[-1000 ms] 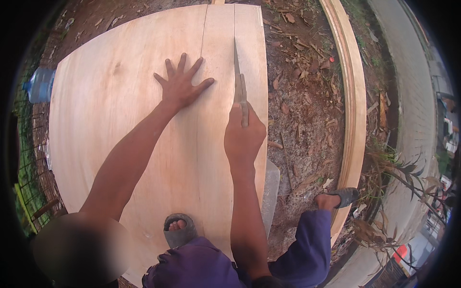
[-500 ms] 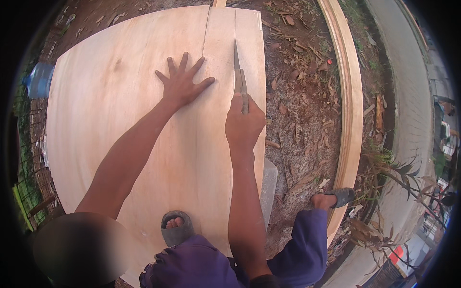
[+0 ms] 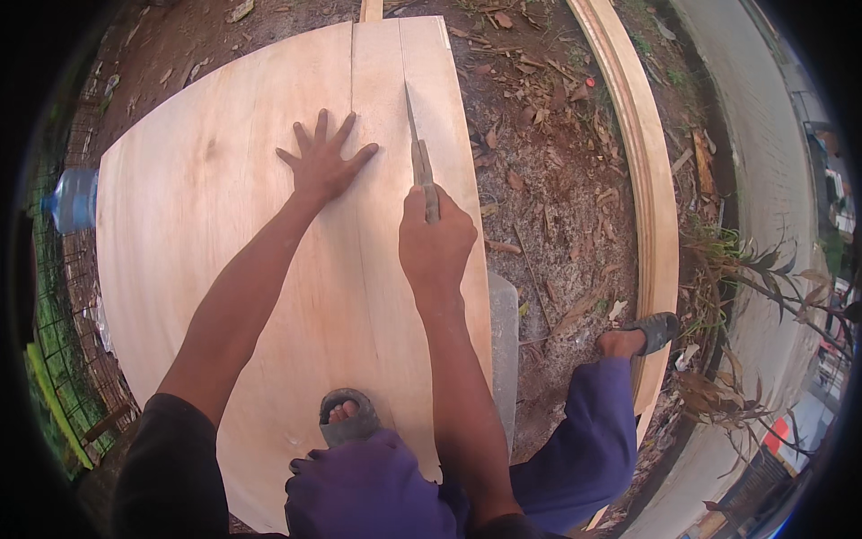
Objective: The person uses a hand saw to cut a large plywood sheet placed on the ground. They hold the sheet steady with one hand while sawing along a marked line, then lift and reposition the sheet to continue cutting.
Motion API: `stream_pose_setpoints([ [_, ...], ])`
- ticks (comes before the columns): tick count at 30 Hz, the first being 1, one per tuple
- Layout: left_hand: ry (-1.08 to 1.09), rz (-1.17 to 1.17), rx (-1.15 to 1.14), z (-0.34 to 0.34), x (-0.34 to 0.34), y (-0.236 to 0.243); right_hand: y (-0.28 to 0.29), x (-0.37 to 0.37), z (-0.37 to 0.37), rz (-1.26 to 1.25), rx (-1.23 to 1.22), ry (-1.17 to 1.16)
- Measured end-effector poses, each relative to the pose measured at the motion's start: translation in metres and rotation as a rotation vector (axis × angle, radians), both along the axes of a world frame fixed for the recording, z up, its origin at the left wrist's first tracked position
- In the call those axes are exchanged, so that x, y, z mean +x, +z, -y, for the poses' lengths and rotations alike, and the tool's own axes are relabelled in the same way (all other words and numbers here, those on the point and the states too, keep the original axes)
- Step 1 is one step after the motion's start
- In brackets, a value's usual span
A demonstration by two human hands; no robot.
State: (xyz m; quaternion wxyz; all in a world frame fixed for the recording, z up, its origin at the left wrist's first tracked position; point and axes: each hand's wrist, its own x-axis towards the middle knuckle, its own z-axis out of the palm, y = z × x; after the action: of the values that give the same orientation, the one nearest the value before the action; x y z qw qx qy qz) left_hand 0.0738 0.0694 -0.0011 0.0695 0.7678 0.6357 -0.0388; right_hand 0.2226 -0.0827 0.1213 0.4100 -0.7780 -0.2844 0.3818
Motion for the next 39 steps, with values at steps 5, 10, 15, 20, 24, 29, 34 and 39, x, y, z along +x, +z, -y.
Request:
stream_pose_setpoints([
  [5,0.004,0.007,-0.005,0.004,-0.010,0.004,0.014,-0.020,0.061,0.047,0.088,-0.028],
  [10,0.008,0.001,-0.022,0.005,-0.003,0.005,0.063,-0.021,0.139,0.030,0.056,-0.008],
  [15,0.011,0.027,-0.048,0.008,-0.006,-0.005,0.014,-0.011,0.048,-0.009,0.008,0.015],
  [20,-0.009,0.039,-0.010,0.003,-0.002,0.001,0.001,-0.008,0.047,0.040,0.128,-0.060],
  [24,0.009,0.024,-0.027,0.003,-0.004,0.003,0.044,-0.017,0.145,0.149,0.163,0.010],
  [29,0.004,0.012,-0.008,0.003,-0.008,-0.002,0.032,-0.014,0.095,0.072,0.088,-0.042],
  [34,-0.011,0.021,-0.025,0.003,-0.001,0.000,-0.015,-0.001,0.006,0.012,0.107,-0.041],
  [39,-0.008,0.038,-0.009,0.004,-0.006,0.001,-0.049,-0.008,0.031,-0.080,0.287,-0.159],
])
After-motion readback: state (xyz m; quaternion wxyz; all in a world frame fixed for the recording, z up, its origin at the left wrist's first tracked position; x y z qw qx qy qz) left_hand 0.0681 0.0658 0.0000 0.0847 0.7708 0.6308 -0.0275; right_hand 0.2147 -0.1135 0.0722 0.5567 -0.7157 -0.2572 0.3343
